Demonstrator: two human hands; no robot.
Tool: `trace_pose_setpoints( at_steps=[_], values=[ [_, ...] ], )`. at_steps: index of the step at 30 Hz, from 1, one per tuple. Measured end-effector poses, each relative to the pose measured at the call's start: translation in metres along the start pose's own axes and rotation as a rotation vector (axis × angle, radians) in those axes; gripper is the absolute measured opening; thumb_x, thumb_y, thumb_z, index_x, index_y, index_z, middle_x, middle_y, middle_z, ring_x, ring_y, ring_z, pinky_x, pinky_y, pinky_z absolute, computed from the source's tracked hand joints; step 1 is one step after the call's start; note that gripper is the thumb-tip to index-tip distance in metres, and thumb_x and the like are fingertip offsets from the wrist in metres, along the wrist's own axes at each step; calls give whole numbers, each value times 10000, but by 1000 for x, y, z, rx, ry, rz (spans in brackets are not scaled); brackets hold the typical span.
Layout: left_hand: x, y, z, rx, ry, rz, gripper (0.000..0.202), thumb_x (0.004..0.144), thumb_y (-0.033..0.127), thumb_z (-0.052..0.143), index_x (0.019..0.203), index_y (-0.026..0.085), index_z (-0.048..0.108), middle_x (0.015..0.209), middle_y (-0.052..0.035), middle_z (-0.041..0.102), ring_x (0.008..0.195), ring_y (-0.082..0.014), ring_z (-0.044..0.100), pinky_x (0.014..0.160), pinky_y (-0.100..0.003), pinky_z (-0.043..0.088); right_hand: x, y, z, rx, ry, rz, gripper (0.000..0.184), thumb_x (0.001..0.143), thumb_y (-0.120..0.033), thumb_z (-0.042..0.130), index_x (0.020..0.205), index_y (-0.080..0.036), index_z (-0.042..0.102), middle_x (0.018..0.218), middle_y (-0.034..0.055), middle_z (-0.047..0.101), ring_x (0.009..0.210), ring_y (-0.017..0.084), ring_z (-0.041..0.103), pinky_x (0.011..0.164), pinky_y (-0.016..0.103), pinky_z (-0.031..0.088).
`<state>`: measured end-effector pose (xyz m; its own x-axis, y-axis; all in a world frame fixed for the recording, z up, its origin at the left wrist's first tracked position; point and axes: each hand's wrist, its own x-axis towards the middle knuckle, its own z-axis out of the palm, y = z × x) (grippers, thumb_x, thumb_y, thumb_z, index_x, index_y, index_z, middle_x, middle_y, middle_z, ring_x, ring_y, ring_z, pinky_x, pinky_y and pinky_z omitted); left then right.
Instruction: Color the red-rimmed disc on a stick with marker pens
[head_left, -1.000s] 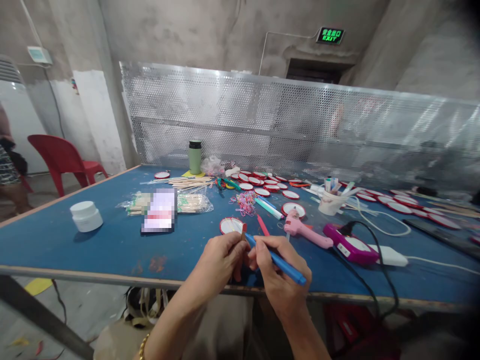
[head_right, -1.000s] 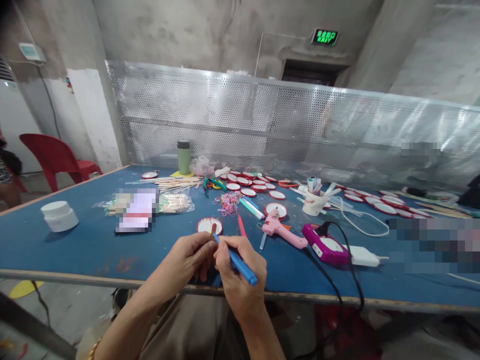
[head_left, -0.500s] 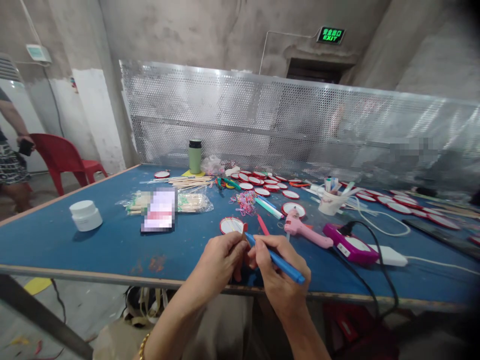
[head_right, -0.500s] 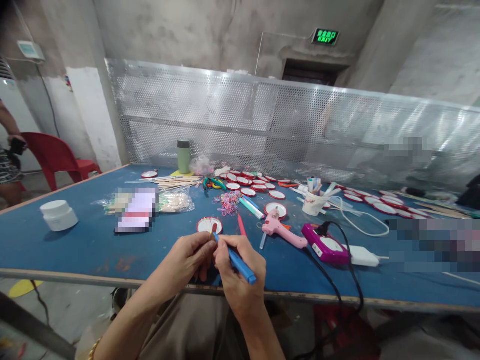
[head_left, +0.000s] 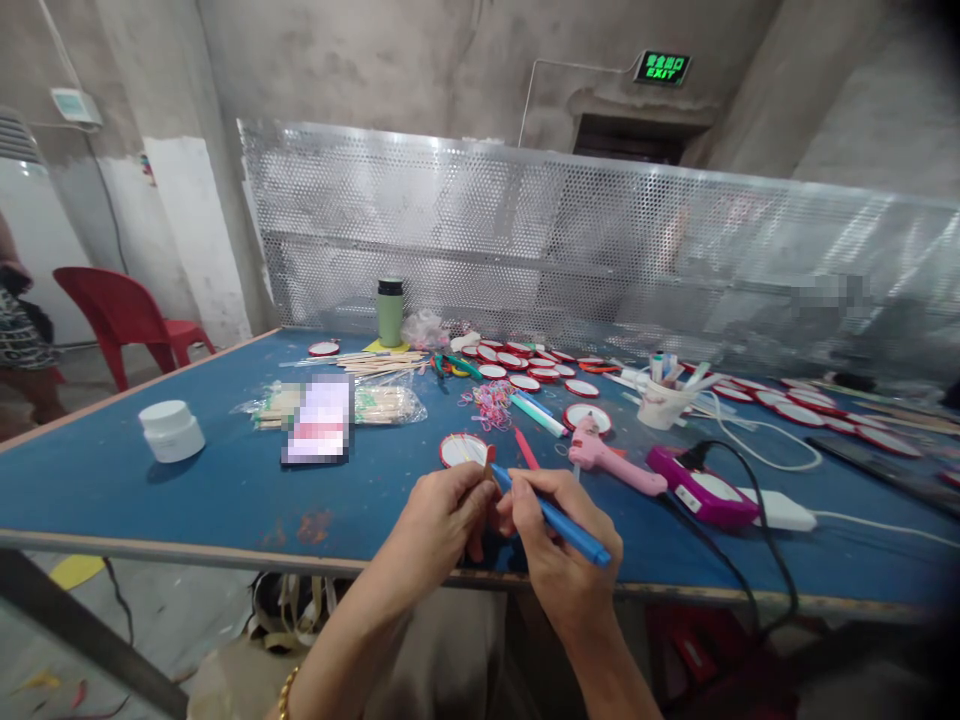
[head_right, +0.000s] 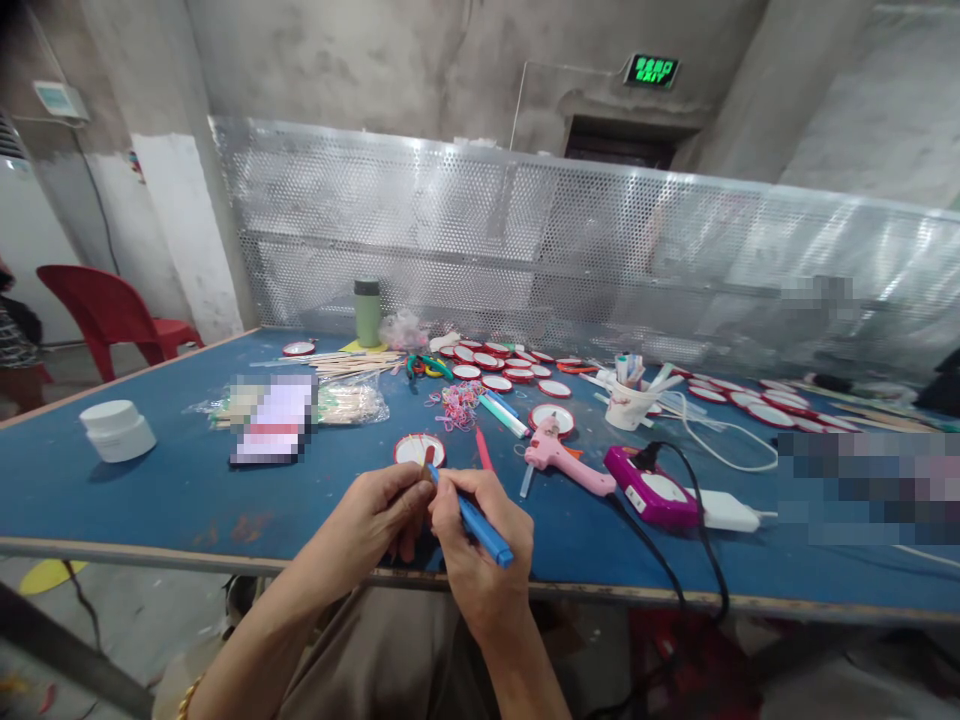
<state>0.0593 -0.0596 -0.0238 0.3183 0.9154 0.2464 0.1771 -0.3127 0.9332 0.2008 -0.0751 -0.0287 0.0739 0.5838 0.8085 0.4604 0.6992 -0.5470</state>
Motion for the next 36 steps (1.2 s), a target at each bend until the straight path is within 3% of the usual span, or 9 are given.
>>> trace_pose_setpoints(
  at_steps=[21,36],
  values=[
    [-1,-2,0,12,3,-19,335,967,378,427,719,184,541,505,29,539,469,-102,507,516,-203,358,-1,4,1,5,43,4,90,928,-203,588,870,-195,657,632,-49,658,470,76,613,473,164,498],
    [0,2,0,21,6,2,356,963,395,426,694,187,529,497,29,531,462,-102,487,493,-199,352,-1,2,0,-12,3,-34,88,930,-207,588,881,-202,661,653,-51,670,507,75,626,517,164,507]
  ],
)
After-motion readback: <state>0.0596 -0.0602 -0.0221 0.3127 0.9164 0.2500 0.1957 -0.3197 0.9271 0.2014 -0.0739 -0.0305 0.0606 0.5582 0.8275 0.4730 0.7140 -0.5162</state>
